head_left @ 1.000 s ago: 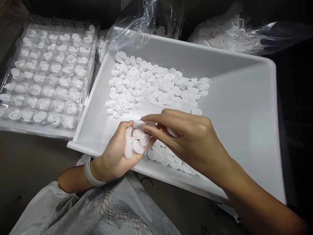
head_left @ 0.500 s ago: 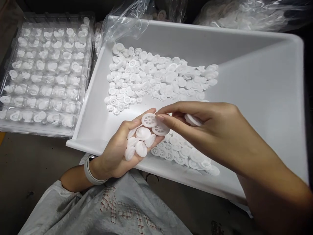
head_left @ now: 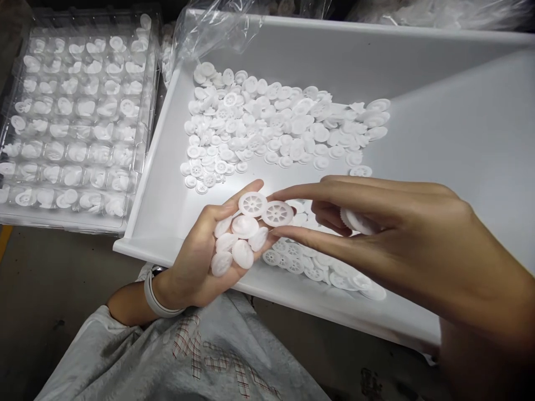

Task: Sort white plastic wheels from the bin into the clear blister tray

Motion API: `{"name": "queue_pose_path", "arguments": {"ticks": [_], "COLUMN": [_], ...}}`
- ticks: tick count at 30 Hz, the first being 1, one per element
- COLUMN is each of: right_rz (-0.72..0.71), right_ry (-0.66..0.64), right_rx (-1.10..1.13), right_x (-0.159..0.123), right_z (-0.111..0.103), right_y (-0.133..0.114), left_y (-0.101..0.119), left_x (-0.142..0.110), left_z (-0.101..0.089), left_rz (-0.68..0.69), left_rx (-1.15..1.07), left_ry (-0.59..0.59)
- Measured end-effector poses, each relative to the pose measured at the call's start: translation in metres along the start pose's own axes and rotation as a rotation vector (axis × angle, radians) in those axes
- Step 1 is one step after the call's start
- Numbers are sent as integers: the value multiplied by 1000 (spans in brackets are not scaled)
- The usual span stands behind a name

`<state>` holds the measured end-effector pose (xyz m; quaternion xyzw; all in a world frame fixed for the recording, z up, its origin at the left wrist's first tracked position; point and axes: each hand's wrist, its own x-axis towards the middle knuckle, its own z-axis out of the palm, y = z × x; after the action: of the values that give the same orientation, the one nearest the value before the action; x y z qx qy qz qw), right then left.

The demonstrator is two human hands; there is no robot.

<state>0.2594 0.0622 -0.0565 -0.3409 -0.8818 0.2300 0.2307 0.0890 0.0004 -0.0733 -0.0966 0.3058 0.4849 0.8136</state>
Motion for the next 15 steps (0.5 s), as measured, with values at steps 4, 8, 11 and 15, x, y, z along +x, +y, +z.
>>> {"name": "queue_pose_path", "arguments": {"ticks": [4, 8, 11, 15], "right_rz": [-28, 41, 65, 73], "right_ry": [-2, -11, -23, -8], "right_rx": [-10, 2, 29, 37], "right_x": [1, 2, 2, 2], "right_z": [0, 3, 3, 2], "right_y": [1, 1, 2, 4], "left_y": [1, 2, 2, 1], "left_x": [0, 1, 1, 0], "left_z": [0, 1, 1, 1], "left_rz": [-7, -2, 7, 12], "left_rx": [-4, -23, -26, -18], "left_ry": [27, 56, 56, 45]}}
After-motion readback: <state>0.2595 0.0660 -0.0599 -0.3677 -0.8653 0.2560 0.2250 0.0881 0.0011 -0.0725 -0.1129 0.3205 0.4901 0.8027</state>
